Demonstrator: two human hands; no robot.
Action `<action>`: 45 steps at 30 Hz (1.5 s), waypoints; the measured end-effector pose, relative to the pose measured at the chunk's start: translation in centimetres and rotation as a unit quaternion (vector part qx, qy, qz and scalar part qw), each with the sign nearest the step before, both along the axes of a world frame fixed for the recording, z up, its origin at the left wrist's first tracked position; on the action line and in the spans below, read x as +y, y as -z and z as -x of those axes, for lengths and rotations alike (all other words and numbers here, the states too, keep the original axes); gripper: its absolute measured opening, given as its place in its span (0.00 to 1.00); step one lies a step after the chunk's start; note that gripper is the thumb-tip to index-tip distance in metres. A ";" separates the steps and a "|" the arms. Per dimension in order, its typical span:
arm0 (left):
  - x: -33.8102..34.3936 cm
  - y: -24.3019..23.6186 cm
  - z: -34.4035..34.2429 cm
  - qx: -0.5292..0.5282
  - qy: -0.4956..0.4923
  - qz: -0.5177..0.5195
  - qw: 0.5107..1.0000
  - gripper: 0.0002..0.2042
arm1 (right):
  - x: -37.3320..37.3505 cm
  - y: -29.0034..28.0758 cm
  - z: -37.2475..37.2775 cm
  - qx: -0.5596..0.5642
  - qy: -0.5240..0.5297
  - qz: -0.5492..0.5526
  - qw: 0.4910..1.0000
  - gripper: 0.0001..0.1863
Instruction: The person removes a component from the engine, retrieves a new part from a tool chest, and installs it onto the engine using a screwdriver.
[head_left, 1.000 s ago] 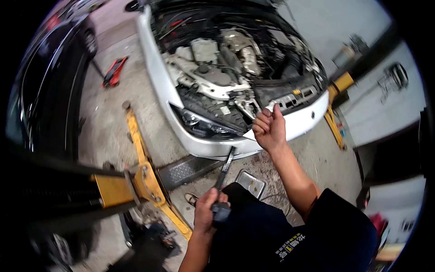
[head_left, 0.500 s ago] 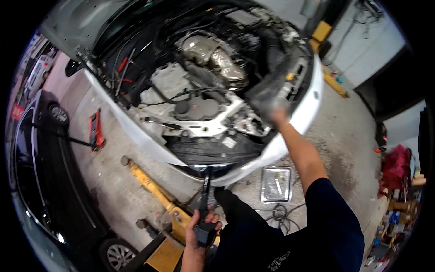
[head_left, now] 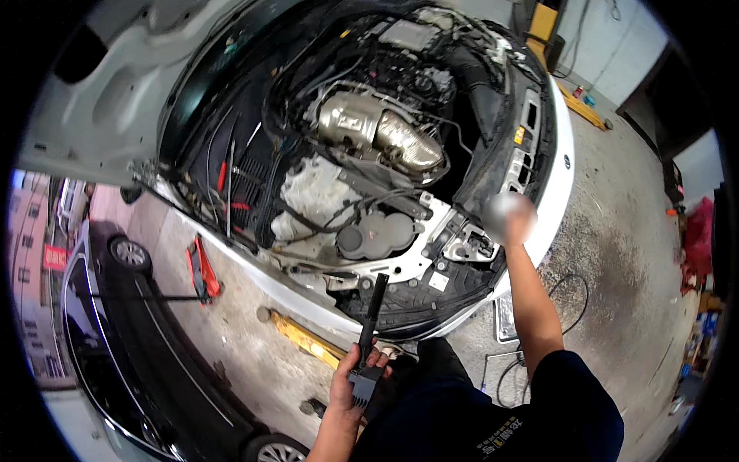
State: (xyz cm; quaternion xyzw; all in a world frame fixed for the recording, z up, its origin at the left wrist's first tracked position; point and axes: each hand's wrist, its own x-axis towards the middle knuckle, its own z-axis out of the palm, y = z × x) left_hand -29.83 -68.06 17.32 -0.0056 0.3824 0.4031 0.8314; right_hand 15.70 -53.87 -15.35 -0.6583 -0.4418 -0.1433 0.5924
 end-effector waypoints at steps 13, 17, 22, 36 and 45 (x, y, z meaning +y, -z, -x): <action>13.7 1.5 4.0 -0.083 0.285 -0.052 0.954 0.17 | -12.0 -23.5 20.4 0.712 -0.035 -0.132 0.689 0.19; 17.5 1.6 7.1 -0.056 0.364 -0.064 0.927 0.17 | -14.4 -23.3 28.9 0.720 -0.030 -0.188 0.668 0.22; 20.2 3.3 9.8 -0.053 0.415 -0.034 0.908 0.17 | -17.4 -22.2 35.2 0.747 0.027 -0.266 0.608 0.27; 16.4 2.9 9.5 -0.066 0.502 -0.068 0.860 0.16 | -23.4 -24.9 38.4 0.652 -0.022 -0.347 0.674 0.12; 14.3 3.2 8.4 -0.061 0.482 -0.048 0.873 0.17 | -27.6 -16.3 35.1 0.638 0.134 -0.108 0.751 0.23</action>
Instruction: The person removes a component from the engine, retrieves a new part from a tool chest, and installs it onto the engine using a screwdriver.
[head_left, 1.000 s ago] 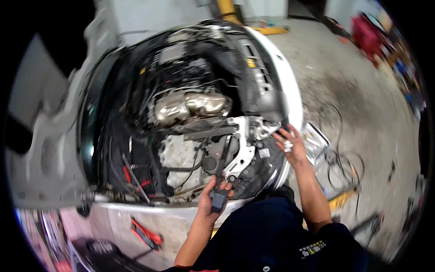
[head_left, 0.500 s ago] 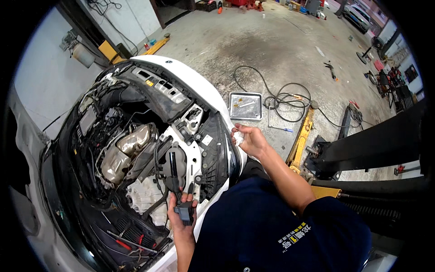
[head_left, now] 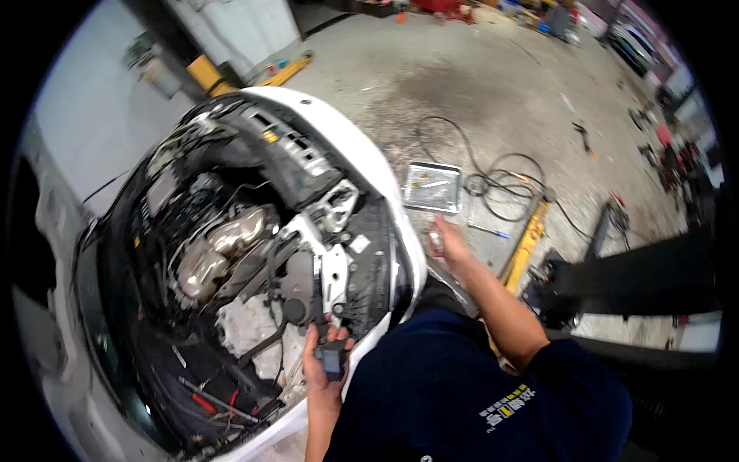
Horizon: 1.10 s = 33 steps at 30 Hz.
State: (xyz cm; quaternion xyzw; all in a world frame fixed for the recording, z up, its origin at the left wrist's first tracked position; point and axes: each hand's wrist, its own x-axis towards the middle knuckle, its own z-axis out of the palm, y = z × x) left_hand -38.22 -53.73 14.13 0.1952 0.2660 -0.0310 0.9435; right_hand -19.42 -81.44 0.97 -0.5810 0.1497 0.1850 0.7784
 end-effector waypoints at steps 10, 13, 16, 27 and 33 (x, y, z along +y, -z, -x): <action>0.3 -0.8 -1.3 0.003 -0.141 0.202 0.969 0.16 | -7.3 8.2 -4.6 -0.281 -0.096 0.612 0.733 0.28; 0.6 -0.4 -2.3 -0.010 -0.158 0.156 0.975 0.17 | 1.2 -1.1 -2.4 -0.239 -0.245 0.289 0.894 0.24; 1.3 -0.1 -3.5 0.005 -0.152 0.130 0.980 0.17 | 9.7 -10.5 3.0 -0.389 -0.442 0.173 0.789 0.32; 8.0 -3.2 -5.9 0.066 -0.122 0.008 0.990 0.19 | 23.6 -16.6 5.0 -0.555 -0.408 0.166 0.706 0.42; 14.5 -0.7 -8.5 0.041 -0.102 0.084 0.990 0.22 | 28.3 -13.7 1.4 -0.269 -0.372 -0.006 0.888 0.43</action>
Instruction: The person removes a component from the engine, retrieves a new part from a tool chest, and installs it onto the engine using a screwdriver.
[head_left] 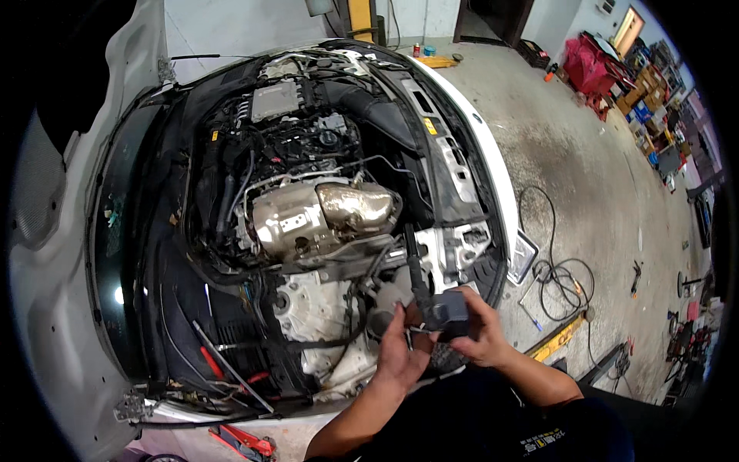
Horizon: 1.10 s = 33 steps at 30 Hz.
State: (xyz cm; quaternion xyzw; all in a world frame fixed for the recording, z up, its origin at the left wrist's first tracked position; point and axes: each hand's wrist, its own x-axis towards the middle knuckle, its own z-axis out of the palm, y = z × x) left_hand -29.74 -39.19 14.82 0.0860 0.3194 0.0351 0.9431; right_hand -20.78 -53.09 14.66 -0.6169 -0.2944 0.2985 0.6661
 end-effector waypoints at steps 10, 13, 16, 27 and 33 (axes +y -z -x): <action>17.0 11.9 -7.3 -0.013 0.204 -0.168 0.964 0.15 | 17.7 3.0 -17.4 0.016 -0.055 0.004 0.998 0.45; 20.0 15.3 -9.1 -0.098 0.278 -0.396 0.869 0.19 | 25.3 4.4 -22.3 0.066 -0.103 -0.013 0.992 0.43; 21.2 17.8 -9.7 -0.133 0.337 -0.494 0.790 0.19 | 31.9 6.7 -26.0 0.146 -0.134 0.069 0.978 0.38; 20.9 21.7 -7.8 -0.246 0.323 -0.712 0.572 0.15 | 46.0 10.0 -28.2 -0.181 -0.238 0.356 0.885 0.45; 20.9 22.5 -7.5 -0.253 0.312 -0.718 0.568 0.14 | 47.9 8.3 -26.6 -0.222 -0.296 0.338 0.866 0.43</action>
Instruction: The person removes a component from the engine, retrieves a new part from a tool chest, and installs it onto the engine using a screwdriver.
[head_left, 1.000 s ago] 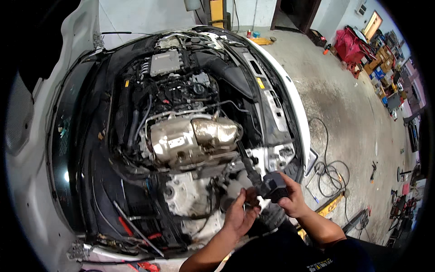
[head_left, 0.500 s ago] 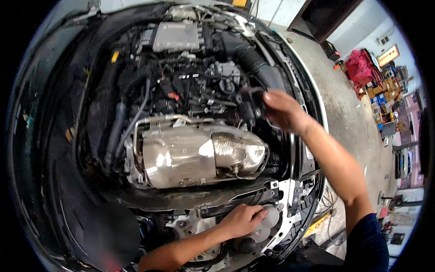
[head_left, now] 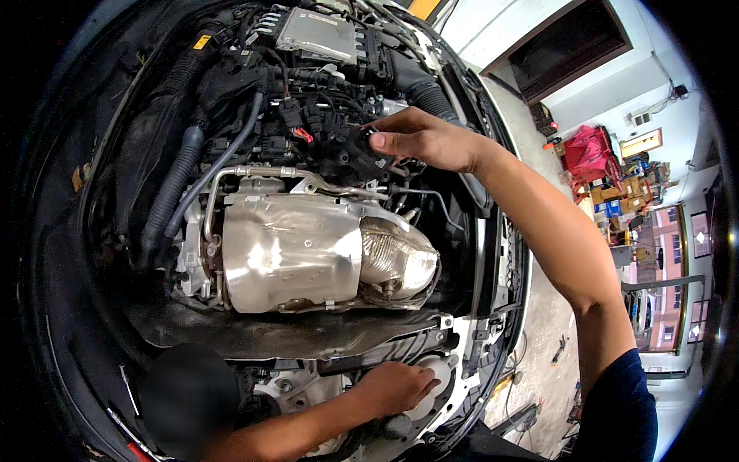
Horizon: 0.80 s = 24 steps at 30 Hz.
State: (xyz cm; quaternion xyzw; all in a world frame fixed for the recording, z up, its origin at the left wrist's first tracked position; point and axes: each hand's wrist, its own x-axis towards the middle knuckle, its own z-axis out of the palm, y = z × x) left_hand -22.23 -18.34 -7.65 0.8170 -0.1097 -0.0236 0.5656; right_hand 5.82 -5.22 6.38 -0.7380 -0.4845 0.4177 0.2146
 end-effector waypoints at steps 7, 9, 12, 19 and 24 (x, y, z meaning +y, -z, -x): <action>-0.3 0.8 0.1 -0.019 0.021 -0.016 0.999 0.15 | 1.2 1.4 -0.7 -0.068 -0.076 0.070 0.992 0.35; -0.3 0.9 0.1 -0.026 0.013 -0.022 0.999 0.15 | 1.1 2.3 -0.7 0.012 -0.103 0.036 0.994 0.32; -0.3 1.1 0.0 -0.026 0.014 -0.013 0.999 0.15 | 1.1 3.8 0.0 0.034 -0.091 -0.055 0.994 0.36; -0.3 1.0 0.0 -0.040 0.011 -0.022 0.999 0.14 | 1.6 3.4 -0.2 -0.002 -0.142 -0.050 0.989 0.29; -0.4 1.0 0.1 -0.033 0.011 -0.034 0.999 0.14 | 0.9 3.6 0.1 -0.034 -0.161 -0.065 0.984 0.24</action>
